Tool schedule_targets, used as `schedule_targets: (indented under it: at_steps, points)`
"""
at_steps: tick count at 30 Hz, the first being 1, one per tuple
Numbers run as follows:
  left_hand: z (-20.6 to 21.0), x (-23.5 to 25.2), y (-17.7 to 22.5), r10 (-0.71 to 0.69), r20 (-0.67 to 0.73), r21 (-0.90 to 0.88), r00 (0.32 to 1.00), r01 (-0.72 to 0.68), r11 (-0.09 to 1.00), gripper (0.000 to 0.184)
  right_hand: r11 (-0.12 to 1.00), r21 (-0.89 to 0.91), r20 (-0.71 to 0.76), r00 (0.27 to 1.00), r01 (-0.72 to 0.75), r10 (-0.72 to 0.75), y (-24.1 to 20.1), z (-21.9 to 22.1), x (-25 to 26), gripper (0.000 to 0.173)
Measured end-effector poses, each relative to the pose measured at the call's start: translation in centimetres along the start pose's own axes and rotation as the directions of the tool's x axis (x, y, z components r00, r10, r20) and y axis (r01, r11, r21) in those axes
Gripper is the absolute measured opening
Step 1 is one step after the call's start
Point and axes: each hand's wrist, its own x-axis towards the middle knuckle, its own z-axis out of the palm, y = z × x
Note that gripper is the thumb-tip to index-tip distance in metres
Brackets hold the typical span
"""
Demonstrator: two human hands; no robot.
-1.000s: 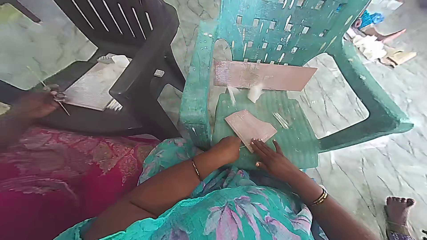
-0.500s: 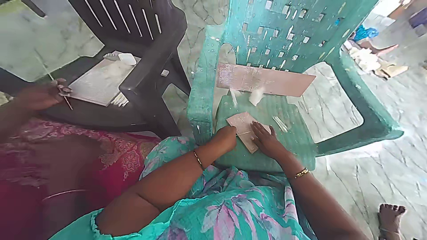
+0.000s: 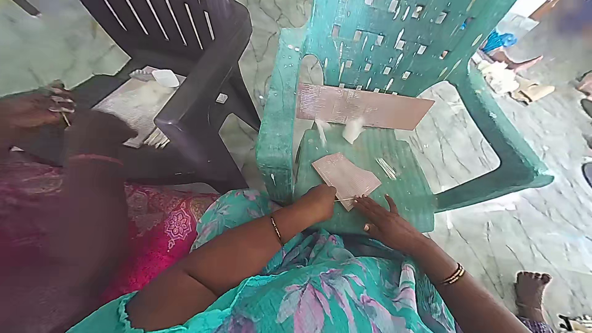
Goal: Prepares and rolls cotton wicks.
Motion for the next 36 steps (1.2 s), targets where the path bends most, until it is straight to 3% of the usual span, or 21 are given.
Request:
schedule_targets:
  at_steps: [6,10,16,23,28,32,36]
  points:
    - [-0.5,0.8,-0.7,-0.065,-0.145,-0.056,0.987,0.058,0.997,0.026,0.981,0.026,-0.173,0.966,-0.190,0.192,1.5,-1.5,2.8,0.060]
    - [-0.9,1.4,-1.1,-0.090,-0.159,-0.039,0.983,0.085,0.996,0.024,0.987,0.065,-0.201,0.967,-0.146,0.156,1.1,-1.3,6.8,0.057]
    - [-1.0,1.5,-1.1,-0.087,-0.143,-0.019,0.986,0.086,0.996,0.025,0.998,0.038,-0.064,0.997,-0.042,0.044,-0.2,-0.2,9.4,0.068]
    - [-0.2,0.9,-0.4,-0.017,-0.062,0.023,0.998,0.018,1.000,0.025,0.999,-0.009,0.014,0.999,-0.049,0.049,-1.4,0.7,3.7,0.069]
    - [0.6,0.5,0.2,0.011,-0.040,0.027,0.999,-0.010,1.000,0.022,0.999,-0.035,-0.202,0.978,0.042,-0.048,-1.1,2.2,0.1,0.058]
    - [0.7,-0.1,0.5,0.034,-0.054,0.022,0.998,-0.033,0.999,0.025,0.999,0.045,-0.476,0.878,-0.031,0.049,-1.4,3.4,-1.0,0.041]
    - [0.8,-0.5,0.7,0.101,-0.023,-0.008,0.995,-0.101,0.995,0.025,0.991,0.092,-0.621,0.772,-0.100,0.136,-1.9,3.6,-0.5,0.031]
